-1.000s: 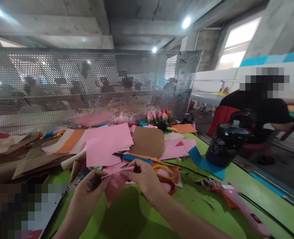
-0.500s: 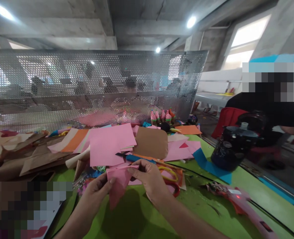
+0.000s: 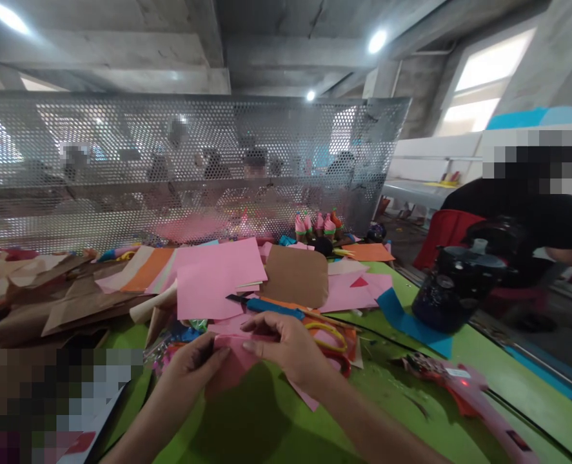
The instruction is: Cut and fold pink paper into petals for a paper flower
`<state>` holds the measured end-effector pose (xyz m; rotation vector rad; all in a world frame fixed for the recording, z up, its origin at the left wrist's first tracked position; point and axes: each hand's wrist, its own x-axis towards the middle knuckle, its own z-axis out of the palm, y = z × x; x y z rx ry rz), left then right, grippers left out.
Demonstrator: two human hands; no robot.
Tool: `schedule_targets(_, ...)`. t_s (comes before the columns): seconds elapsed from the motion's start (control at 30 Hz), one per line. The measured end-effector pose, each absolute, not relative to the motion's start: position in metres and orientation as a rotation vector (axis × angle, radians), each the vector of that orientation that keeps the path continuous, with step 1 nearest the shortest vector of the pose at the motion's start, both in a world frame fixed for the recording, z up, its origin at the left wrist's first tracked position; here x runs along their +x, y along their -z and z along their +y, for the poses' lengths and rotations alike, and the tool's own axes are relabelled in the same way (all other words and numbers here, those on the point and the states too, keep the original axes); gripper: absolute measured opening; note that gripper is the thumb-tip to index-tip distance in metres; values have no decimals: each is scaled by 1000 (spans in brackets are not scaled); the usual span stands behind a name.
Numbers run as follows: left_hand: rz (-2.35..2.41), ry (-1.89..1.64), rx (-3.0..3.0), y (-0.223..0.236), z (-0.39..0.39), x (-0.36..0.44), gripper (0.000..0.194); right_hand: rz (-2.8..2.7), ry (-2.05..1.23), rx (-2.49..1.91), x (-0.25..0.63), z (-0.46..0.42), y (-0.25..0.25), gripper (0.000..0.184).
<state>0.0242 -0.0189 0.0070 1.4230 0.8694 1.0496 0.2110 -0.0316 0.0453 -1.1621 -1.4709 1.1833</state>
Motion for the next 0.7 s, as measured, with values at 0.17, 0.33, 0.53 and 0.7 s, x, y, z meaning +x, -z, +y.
schedule_targets(0.17,842,-1072,1236,-6,-20,27,24,-1536,-1093,-1165,210,-34,-45,26)
schedule_targets(0.33,881,-1065,817,-16,-24,28,35,-1532,-1281,-1045,209,-41,-50,40)
schedule_targets(0.53,1067,-1115,510,-7,-21,26,35,-1559,-1274,-1017,208,-39,-44,51)
schedule_targets(0.7,1034,-1156,543,-5,-21,26,24,-2000,-478,-1155,208,-41,-45,36)
